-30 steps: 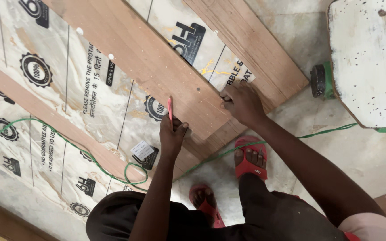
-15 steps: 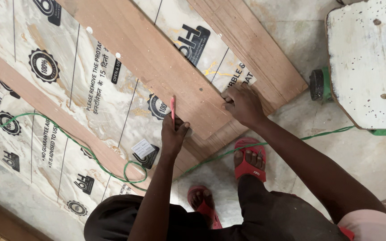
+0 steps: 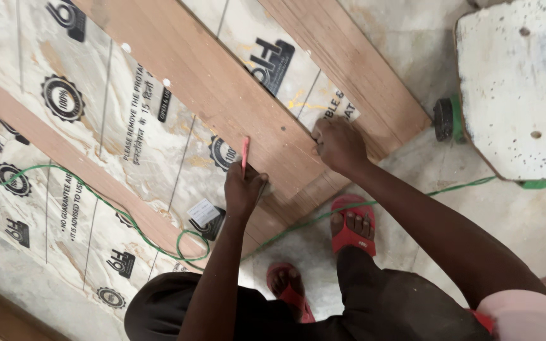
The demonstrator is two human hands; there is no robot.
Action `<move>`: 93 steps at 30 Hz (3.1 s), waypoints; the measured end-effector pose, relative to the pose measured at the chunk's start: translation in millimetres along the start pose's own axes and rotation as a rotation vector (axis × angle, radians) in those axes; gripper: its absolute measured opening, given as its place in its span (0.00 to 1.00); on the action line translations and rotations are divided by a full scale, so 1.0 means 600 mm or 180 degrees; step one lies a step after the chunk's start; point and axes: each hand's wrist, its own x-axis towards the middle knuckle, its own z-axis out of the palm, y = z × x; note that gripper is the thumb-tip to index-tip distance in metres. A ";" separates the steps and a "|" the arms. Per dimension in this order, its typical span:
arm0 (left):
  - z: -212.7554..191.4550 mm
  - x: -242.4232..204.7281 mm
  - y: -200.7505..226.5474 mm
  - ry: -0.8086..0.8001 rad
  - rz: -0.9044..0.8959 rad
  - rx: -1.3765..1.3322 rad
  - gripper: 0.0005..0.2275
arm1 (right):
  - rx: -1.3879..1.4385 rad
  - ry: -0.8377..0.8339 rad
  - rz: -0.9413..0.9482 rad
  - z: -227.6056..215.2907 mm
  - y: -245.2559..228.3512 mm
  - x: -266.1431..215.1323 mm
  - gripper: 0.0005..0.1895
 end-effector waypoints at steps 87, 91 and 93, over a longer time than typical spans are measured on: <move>-0.072 0.183 0.185 -0.0531 0.0927 0.2314 0.68 | -0.1544 -0.0373 -0.1674 0.221 0.150 -0.315 0.11; -0.073 0.184 0.184 -0.0547 0.0919 0.2275 0.70 | -0.1282 -0.0781 -0.0620 0.110 0.047 -0.259 0.07; -0.074 0.184 0.184 -0.0526 0.0962 0.2224 0.69 | -0.1043 -0.0203 -0.0956 0.031 -0.025 -0.235 0.07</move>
